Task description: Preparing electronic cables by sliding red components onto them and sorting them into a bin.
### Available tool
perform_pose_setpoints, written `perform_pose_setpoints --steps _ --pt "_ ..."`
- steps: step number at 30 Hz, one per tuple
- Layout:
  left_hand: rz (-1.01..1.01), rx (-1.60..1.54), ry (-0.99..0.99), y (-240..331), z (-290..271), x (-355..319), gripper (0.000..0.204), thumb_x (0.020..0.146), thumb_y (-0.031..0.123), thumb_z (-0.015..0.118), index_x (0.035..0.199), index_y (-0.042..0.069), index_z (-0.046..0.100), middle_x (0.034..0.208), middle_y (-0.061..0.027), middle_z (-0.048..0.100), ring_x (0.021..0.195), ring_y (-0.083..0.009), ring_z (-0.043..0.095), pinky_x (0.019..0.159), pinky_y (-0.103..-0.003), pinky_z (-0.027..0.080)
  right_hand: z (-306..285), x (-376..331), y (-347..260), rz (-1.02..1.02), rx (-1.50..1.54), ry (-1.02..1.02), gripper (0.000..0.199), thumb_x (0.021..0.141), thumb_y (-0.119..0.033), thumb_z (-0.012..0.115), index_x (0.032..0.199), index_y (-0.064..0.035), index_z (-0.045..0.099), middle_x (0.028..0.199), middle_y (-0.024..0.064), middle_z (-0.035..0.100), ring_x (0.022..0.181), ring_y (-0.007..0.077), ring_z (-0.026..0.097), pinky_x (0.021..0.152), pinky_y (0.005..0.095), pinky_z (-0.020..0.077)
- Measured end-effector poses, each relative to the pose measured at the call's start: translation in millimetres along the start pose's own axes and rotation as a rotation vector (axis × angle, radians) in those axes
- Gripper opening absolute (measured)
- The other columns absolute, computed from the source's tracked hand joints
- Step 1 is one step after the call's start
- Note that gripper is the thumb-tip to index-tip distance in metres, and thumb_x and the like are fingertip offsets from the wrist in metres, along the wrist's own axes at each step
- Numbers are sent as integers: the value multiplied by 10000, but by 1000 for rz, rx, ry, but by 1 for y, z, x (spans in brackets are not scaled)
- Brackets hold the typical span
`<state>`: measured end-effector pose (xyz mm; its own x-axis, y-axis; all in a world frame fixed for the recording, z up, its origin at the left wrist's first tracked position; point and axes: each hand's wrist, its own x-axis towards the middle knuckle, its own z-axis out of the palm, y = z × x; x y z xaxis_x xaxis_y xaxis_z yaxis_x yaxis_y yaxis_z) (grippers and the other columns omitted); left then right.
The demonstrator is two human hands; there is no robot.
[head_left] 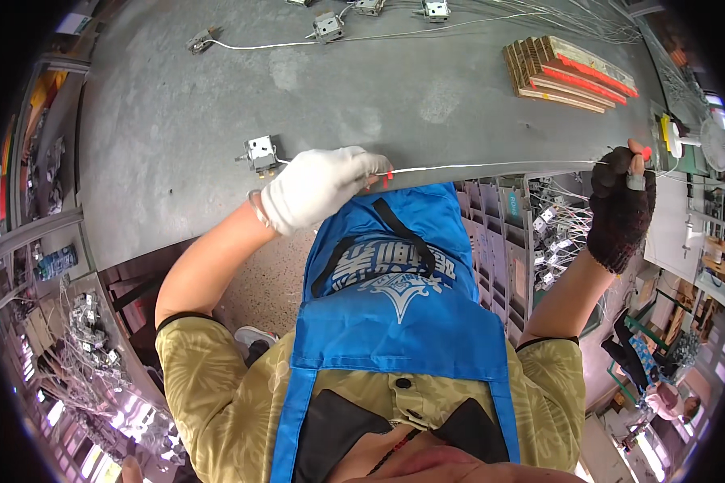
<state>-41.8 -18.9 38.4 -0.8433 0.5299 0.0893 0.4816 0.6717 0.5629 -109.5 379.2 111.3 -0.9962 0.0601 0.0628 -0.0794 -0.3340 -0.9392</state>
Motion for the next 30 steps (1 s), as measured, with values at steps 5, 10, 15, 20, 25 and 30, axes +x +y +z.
perform_pose_setpoints --steps 5,10,15,20,25,30 --pt "-439 -954 -561 -19 -7 20 205 928 85 578 1123 65 640 831 0 598 704 -89 598 610 -242 504 21 -5 -7 -49 -76 -11 284 998 -203 580 1217 -22 590 836 2 502 680 100 428 540 244 356" --pt "208 -351 -191 44 -81 11 260 810 10 683 1060 64 640 938 -89 645 836 -266 652 713 -333 538 -9 -17 -65 186 488 -366 224 986 -179 566 792 -68 574 636 8 479 520 83 432 453 226 369" --pt "223 126 177 -12 -71 36 215 867 63 529 1057 83 628 895 -87 646 815 -270 668 718 -346 552 10 -24 -74 74 539 -393 229 969 -165 578 762 -88 514 675 16 480 643 140 492 490 250 396" --pt "202 20 -83 12 -26 36 253 847 62 578 1096 64 625 885 -89 655 758 -279 671 648 -367 552 -30 -20 -69 -170 -34 125 203 967 -210 623 1076 -41 596 879 21 494 821 160 458 720 293 402" --pt "195 -358 -29 25 -26 33 243 857 41 616 1089 72 682 864 -103 649 721 -285 657 638 -359 549 -81 -19 -81 138 292 -149 241 1032 -283 513 1069 -62 602 842 0 518 696 135 457 599 277 398" --pt "64 -422 28 23 -36 51 241 884 14 622 1114 52 682 883 -78 648 745 -195 639 692 -306 533 -109 -16 -53 9 441 -58 224 1035 -259 503 1073 -63 603 820 20 528 697 142 464 591 276 394"
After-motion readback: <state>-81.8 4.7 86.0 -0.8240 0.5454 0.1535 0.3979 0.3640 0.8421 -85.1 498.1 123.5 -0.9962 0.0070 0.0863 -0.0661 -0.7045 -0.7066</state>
